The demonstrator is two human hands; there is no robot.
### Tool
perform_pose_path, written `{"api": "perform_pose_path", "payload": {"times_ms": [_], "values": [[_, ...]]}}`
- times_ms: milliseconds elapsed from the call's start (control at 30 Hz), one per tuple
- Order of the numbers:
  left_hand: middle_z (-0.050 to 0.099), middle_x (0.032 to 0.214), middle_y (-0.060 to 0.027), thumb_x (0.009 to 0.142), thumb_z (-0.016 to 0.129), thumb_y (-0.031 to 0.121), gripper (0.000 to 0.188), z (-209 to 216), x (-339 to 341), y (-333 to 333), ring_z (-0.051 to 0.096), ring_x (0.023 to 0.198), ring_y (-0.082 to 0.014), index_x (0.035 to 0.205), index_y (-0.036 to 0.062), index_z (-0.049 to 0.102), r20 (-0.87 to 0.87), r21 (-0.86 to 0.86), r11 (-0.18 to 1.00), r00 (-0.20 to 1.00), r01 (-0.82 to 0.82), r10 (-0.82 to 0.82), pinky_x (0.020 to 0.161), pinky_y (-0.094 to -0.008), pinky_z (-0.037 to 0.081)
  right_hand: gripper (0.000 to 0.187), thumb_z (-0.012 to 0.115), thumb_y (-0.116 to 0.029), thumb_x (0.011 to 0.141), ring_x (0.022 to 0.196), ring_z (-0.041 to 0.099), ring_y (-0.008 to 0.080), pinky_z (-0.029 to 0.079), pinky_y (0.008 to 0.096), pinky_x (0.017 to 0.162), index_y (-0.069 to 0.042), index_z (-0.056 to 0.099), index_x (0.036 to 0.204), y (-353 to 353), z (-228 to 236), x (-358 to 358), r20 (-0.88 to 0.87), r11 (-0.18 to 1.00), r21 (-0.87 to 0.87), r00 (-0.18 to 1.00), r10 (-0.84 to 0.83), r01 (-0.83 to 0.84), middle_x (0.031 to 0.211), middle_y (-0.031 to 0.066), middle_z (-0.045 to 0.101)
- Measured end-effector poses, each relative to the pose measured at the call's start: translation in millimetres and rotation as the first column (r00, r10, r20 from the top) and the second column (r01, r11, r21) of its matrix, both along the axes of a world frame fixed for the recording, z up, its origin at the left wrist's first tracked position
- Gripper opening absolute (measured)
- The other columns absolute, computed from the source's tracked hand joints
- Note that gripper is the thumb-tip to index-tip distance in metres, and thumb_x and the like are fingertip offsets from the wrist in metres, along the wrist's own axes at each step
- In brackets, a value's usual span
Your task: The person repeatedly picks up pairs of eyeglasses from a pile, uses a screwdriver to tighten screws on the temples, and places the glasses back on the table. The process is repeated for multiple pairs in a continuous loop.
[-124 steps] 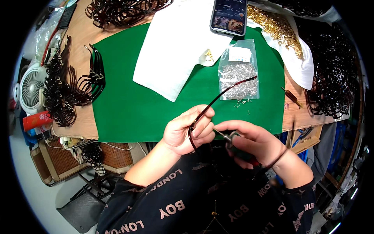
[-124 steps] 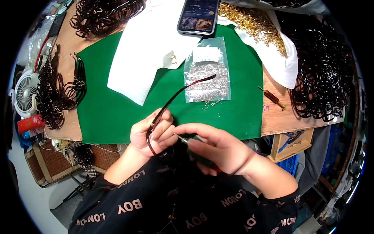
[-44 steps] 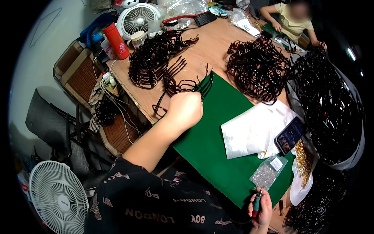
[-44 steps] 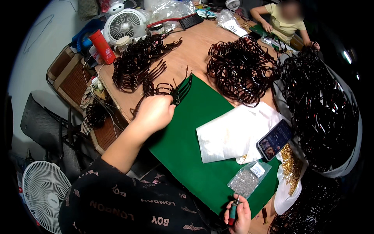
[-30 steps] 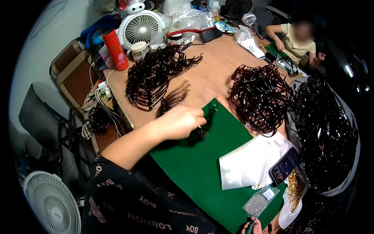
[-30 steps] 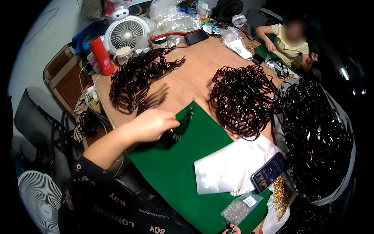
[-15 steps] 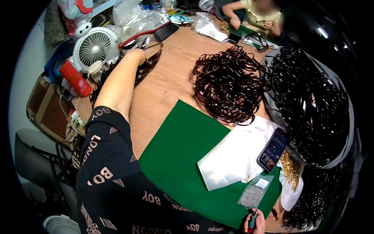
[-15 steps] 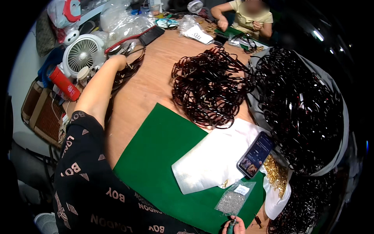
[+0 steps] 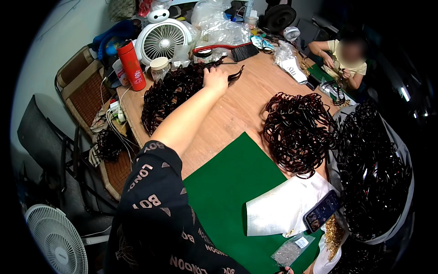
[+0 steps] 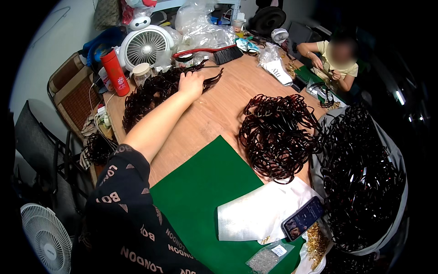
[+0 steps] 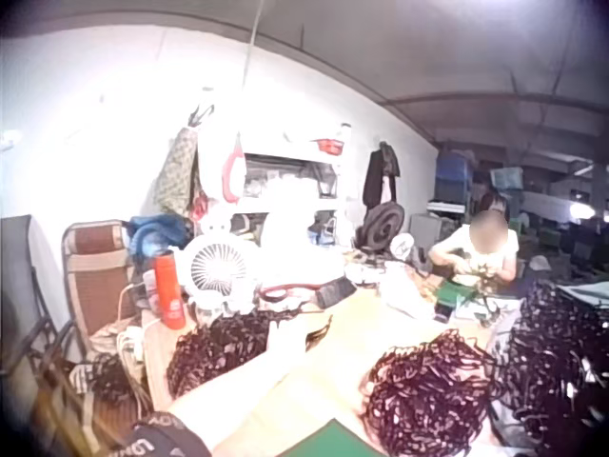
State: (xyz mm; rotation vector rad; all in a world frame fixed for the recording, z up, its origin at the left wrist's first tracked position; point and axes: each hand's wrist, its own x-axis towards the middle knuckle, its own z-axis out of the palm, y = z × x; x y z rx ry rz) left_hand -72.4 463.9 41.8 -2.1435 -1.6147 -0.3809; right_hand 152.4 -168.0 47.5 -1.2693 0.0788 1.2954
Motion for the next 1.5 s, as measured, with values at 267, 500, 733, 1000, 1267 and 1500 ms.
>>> {"api": "perform_pose_path", "payload": {"times_ms": [267, 500, 733, 1000, 1267, 1500], "values": [[0.06, 0.112, -0.012, 0.082, 0.047, 0.012, 0.03, 38, -21, 47, 0.057, 0.106, -0.0238, 0.106, 0.0069, 0.064, -0.181, -0.493, 0.869, 0.982, -0.042, -0.055, 0.089, -0.0358, 0.042, 0.026, 0.042, -0.033, 0.094, 0.046, 0.043, 0.0134, 0.034, 0.0241, 0.039, -0.012, 0.049, 0.107, 6, 5, -8, 0.022, 0.999, 0.0, 0.998, -0.052, 0.052, 0.073, 0.003, 0.051], [0.063, 0.091, -0.0099, 0.075, 0.051, 0.01, 0.017, 42, 6, 48, 0.06, 0.092, -0.0253, 0.083, 0.0095, 0.065, -0.08, -0.035, 0.955, 0.952, 0.294, -0.296, 0.079, -0.0378, 0.044, 0.027, 0.041, -0.031, 0.094, 0.044, 0.04, 0.0124, 0.032, 0.023, 0.038, -0.007, 0.047, 0.107, 14, 11, -16, 0.078, 0.995, -0.014, 0.993, -0.094, 0.095, 0.066, 0.0028, 0.046], [0.057, 0.115, -0.0067, 0.084, 0.046, 0.021, 0.029, 61, 7, 29, 0.051, 0.11, -0.0191, 0.106, 0.013, 0.062, -0.347, -0.251, 0.967, 0.928, 0.043, -0.131, 0.093, -0.0351, 0.036, 0.027, 0.042, -0.03, 0.094, 0.042, 0.037, 0.0114, 0.031, 0.0224, 0.037, -0.007, 0.047, 0.105, 12, 8, -17, 0.123, 0.996, -0.014, 0.989, -0.086, 0.089, 0.061, 0.0015, 0.041], [0.05, 0.128, -0.0076, 0.082, 0.05, 0.021, 0.044, 47, 11, 45, 0.047, 0.119, -0.0234, 0.125, 0.0107, 0.051, -0.303, -0.486, 0.836, 0.946, -0.255, 0.112, 0.1, -0.0452, 0.027, 0.028, 0.042, -0.031, 0.094, 0.042, 0.036, 0.0112, 0.03, 0.0219, 0.037, -0.007, 0.047, 0.106, 16, 13, -20, 0.111, 0.991, -0.049, 0.987, -0.118, 0.124, 0.059, 0.0009, 0.04], [0.043, 0.13, -0.011, 0.081, 0.046, 0.014, 0.041, 45, -3, 16, 0.04, 0.121, -0.0281, 0.121, 0.0098, 0.052, -0.135, -0.457, 0.871, 0.982, -0.179, 0.132, 0.099, -0.0523, 0.026, 0.026, 0.041, -0.033, 0.094, 0.043, 0.036, 0.0113, 0.031, 0.0229, 0.038, -0.01, 0.048, 0.104, 15, 12, -18, 0.101, 0.996, -0.053, 0.992, -0.073, 0.078, 0.06, 0.0006, 0.04], [0.03, 0.137, -0.0138, 0.079, 0.058, 0.046, 0.063, 51, -12, -12, 0.023, 0.13, -0.0316, 0.13, 0.014, 0.04, 0.075, -0.424, 0.87, 0.948, -0.252, 0.311, 0.099, -0.0576, 0.025, 0.025, 0.04, -0.033, 0.094, 0.047, 0.039, 0.0117, 0.032, 0.0234, 0.04, -0.011, 0.047, 0.104, 7, 7, -14, 0.07, 0.998, -0.032, 0.996, -0.056, 0.058, 0.065, 0.0018, 0.044]]}}
